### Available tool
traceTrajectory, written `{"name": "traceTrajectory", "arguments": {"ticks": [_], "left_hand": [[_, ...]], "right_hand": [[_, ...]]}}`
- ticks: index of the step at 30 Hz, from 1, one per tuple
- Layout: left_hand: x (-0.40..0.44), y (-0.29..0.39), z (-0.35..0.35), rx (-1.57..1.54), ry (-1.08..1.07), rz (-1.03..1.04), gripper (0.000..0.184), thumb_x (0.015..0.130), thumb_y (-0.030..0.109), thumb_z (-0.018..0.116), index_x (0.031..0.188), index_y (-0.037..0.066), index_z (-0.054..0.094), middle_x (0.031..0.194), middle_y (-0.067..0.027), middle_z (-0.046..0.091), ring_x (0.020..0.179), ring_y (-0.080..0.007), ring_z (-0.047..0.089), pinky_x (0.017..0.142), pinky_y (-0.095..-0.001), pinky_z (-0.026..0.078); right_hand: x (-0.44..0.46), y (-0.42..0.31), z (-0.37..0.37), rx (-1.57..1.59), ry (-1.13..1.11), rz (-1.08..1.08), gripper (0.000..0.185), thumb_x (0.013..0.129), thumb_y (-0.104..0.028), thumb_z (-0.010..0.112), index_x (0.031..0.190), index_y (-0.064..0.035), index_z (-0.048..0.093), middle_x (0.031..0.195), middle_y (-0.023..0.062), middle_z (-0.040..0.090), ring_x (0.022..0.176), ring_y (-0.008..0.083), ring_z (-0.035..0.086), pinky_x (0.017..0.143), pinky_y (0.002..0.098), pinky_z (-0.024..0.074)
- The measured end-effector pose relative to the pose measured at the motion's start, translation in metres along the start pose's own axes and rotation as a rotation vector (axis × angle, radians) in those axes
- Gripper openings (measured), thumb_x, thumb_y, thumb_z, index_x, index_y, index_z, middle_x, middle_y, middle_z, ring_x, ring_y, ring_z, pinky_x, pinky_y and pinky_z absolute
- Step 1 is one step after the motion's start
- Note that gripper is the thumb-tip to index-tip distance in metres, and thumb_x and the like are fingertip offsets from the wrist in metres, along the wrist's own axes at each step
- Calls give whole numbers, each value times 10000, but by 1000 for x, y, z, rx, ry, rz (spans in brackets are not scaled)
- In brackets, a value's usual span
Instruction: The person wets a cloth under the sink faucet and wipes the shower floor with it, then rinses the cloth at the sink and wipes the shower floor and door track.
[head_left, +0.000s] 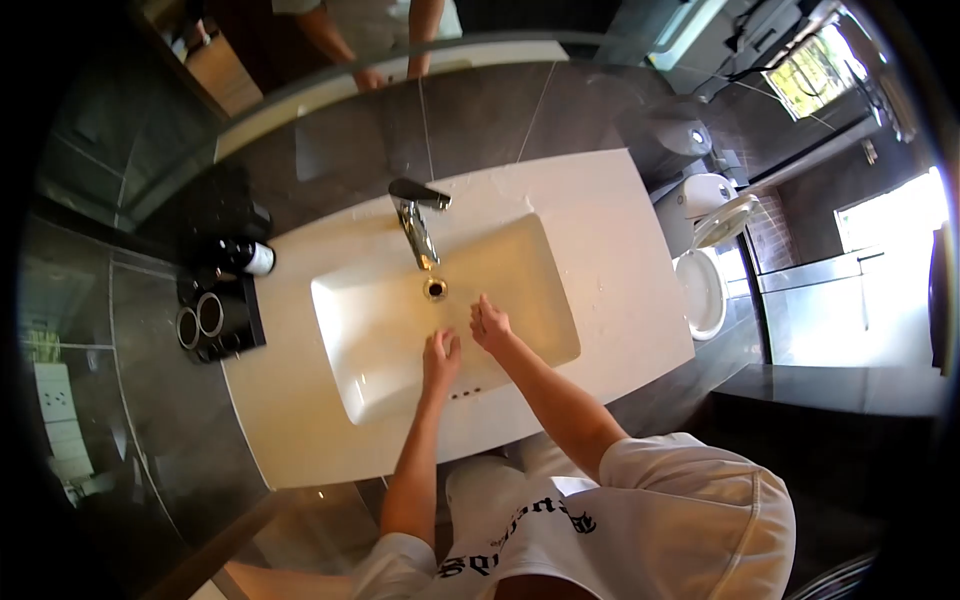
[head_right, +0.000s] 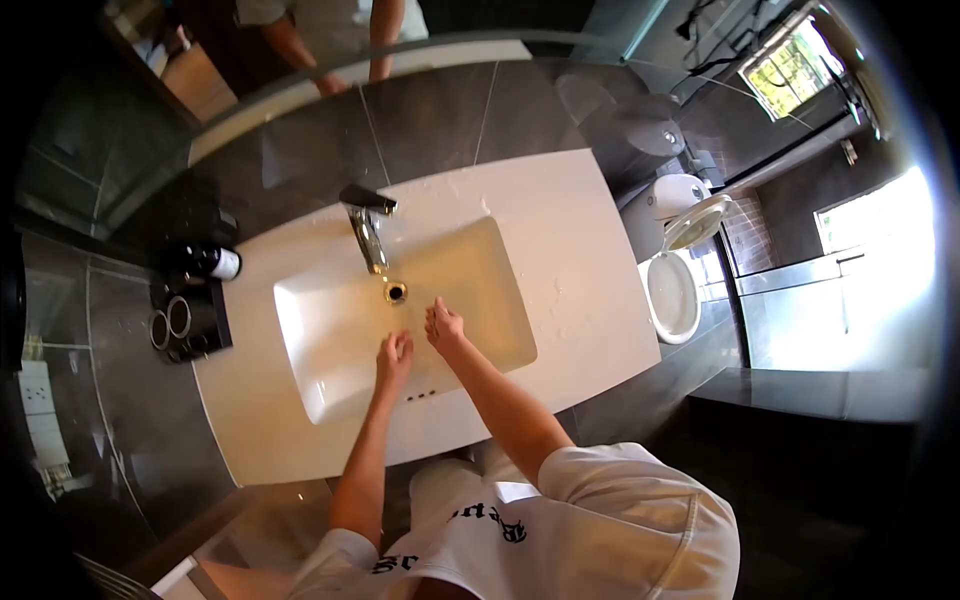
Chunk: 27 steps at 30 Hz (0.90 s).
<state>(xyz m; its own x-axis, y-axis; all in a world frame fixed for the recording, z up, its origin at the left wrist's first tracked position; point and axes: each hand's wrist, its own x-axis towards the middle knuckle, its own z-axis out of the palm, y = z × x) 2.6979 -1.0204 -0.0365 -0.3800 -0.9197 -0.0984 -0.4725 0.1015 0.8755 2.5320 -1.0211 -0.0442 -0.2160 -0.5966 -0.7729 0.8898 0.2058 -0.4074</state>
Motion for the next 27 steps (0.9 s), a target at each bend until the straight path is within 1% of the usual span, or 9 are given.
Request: {"name": "traceTrajectory", "arguments": {"ticks": [6, 9, 12, 14, 15, 18, 24, 26, 27], "left_hand": [[-20, 52, -38, 570, -153, 395, 202, 933, 173, 672, 1106, 68, 678, 1049, -153, 666, 999, -392, 646, 869, -482, 540], [-13, 35, -55, 495, -295, 431, 166, 903, 156, 687, 1050, 77, 698, 1037, -134, 687, 984, -349, 650, 841, -451, 556], [20, 9, -46, -28, -381, -175, 258, 873, 160, 702, 1115, 73, 683, 1054, -131, 708, 1018, -299, 663, 862, -428, 555], [33, -12, -43, -514, -47, -563, 445, 867, 170, 720, 1288, 82, 607, 997, -138, 712, 888, -279, 689, 803, -419, 564], [23, -10, -42, 321, 52, -31, 540, 855, 151, 735, 1348, 88, 522, 963, -152, 697, 789, -274, 668, 748, -433, 558], [28, 0, -49, 190, -326, 321, 507, 842, 160, 747, 1293, 109, 522, 996, -157, 673, 835, -301, 655, 764, -449, 544], [21, 63, -37, 837, -29, 77, 566, 809, 202, 771, 1324, 170, 538, 1076, -115, 657, 1015, -256, 657, 869, -460, 528], [54, 35, -31, 196, -243, -240, 390, 836, 200, 738, 1202, 170, 606, 1078, -109, 662, 1022, -249, 666, 854, -506, 537], [49, 112, -38, -384, -71, -858, 207, 878, 161, 688, 1083, 142, 665, 1030, -99, 691, 974, -278, 693, 799, -471, 574]], "right_hand": [[12, -13, -12, -838, 386, -271, 588, 1077, -526, 483, 656, -115, 494, 564, 26, 517, 389, 150, 435, 364, 331, 319], [-46, -47, 10, -1685, 244, -677, 501, 1018, -466, 534, 852, -21, 696, 762, 171, 711, 783, 351, 717, 753, 487, 565], [-4, -59, -1, -525, 105, -94, 370, 937, -404, 676, 910, -36, 659, 860, 160, 731, 848, 361, 720, 760, 492, 562], [-31, -63, -2, -1004, -15, -461, 312, 897, -347, 719, 927, -42, 660, 864, 151, 731, 869, 340, 721, 782, 464, 563], [-39, -64, -7, -1492, -147, -825, 276, 857, -289, 762, 944, -48, 661, 868, 142, 731, 889, 319, 721, 804, 437, 565], [-49, -69, -1, -1113, 278, -345, 352, 775, -187, 824, 1050, -63, 640, 923, 126, 708, 958, 299, 706, 823, 439, 564], [-77, -77, -36, -1414, 352, -805, 502, 773, -179, 861, 1176, -34, 599, 994, 161, 681, 1005, 304, 698, 801, 406, 591], [-113, -103, -28, -947, 266, -554, 495, 809, -156, 837, 1210, -32, 575, 1018, 154, 669, 997, 306, 697, 779, 410, 595], [-129, -116, -32, -499, 161, -298, 488, 845, -133, 813, 1244, -30, 551, 1042, 147, 657, 988, 308, 696, 758, 413, 600]]}}
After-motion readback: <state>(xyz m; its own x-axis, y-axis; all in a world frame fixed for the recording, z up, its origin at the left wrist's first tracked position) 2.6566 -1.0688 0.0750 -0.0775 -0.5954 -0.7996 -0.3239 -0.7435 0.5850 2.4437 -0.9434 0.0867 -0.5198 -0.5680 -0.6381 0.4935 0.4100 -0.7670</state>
